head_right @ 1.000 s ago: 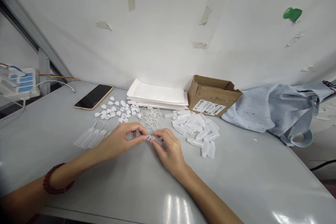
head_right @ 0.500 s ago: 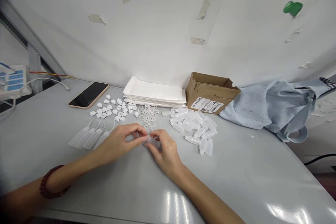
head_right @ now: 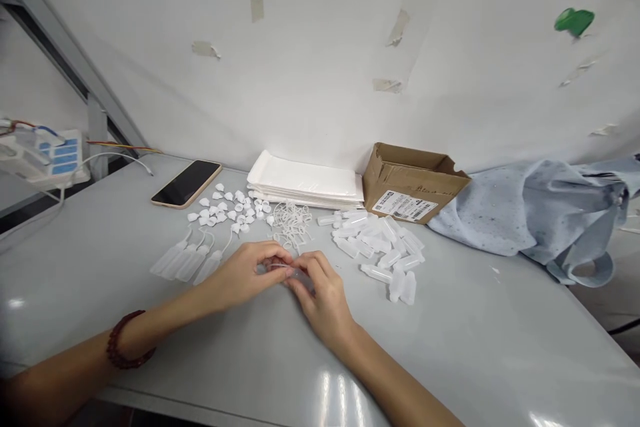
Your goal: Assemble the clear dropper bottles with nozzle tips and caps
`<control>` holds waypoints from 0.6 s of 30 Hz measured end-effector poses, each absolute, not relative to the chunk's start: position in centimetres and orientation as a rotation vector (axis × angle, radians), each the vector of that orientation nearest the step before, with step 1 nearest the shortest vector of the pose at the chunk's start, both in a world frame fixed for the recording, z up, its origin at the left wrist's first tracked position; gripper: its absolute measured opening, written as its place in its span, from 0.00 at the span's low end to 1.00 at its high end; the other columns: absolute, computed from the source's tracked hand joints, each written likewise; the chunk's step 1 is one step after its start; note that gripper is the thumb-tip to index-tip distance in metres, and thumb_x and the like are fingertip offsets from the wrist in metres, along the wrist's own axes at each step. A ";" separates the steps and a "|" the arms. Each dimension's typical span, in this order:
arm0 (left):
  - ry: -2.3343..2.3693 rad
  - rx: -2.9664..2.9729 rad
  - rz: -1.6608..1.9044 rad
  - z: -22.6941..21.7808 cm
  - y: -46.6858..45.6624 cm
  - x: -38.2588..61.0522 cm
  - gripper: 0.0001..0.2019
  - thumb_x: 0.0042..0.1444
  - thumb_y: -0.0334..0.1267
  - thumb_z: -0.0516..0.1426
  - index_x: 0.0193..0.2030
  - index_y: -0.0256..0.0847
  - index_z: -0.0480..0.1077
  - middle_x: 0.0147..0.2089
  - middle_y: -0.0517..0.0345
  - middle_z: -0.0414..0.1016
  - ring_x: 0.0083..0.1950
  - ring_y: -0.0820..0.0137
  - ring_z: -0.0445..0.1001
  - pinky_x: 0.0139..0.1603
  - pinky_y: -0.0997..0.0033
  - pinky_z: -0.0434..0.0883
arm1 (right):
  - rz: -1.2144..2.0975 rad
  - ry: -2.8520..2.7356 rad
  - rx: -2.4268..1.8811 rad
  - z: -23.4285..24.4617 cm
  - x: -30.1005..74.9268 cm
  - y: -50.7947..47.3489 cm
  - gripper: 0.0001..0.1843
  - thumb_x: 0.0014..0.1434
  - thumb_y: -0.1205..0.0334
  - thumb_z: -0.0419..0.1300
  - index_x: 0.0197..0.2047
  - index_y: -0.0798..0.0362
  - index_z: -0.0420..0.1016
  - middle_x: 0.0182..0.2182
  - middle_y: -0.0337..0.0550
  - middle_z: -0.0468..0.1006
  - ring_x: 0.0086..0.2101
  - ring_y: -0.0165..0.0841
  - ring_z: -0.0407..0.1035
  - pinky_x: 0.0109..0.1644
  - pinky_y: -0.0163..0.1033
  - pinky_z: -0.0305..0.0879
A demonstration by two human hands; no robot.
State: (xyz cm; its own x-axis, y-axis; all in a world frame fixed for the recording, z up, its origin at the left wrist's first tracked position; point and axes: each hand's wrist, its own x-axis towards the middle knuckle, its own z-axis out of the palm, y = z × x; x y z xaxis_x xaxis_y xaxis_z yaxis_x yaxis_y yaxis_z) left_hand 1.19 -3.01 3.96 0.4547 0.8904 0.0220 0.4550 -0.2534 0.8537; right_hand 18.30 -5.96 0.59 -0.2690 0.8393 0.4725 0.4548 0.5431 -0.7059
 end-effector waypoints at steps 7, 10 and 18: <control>1.036 1.694 0.664 4.2 -3.0 1.1 0.08 0.54 0.37 0.56 0.37 0.38 0.74 0.35 0.57 0.78 0.38 0.68 0.76 0.40 0.70 0.72 | 0.634 -1.850 -1.151 0.0 18.1 -6.0 0.12 0.60 0.68 0.55 0.48 0.50 0.64 0.41 0.47 0.74 0.42 0.37 0.73 0.44 0.44 0.72; 1.019 1.726 0.699 4.2 -3.0 1.1 0.08 0.54 0.36 0.55 0.37 0.39 0.74 0.35 0.58 0.78 0.38 0.69 0.76 0.40 0.71 0.72 | 0.704 -1.881 -1.188 0.2 18.1 -5.9 0.12 0.60 0.67 0.54 0.48 0.49 0.63 0.42 0.46 0.77 0.42 0.38 0.74 0.44 0.43 0.71; 1.111 1.726 0.636 5.0 -2.6 0.2 0.08 0.53 0.36 0.55 0.34 0.39 0.75 0.30 0.61 0.77 0.33 0.71 0.74 0.33 0.75 0.69 | 0.753 -1.917 -1.204 1.0 18.0 -5.7 0.07 0.61 0.65 0.55 0.43 0.51 0.70 0.32 0.41 0.78 0.30 0.33 0.70 0.35 0.36 0.66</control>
State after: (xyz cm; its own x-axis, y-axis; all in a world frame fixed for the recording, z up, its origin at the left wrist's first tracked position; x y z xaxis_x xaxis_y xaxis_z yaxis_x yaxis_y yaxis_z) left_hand 0.16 -2.62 5.00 0.4513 0.8900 -0.0651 0.3940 -0.1333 0.9094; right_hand 18.04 -5.72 0.99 -0.2877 0.9171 0.2760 0.4843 0.3879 -0.7842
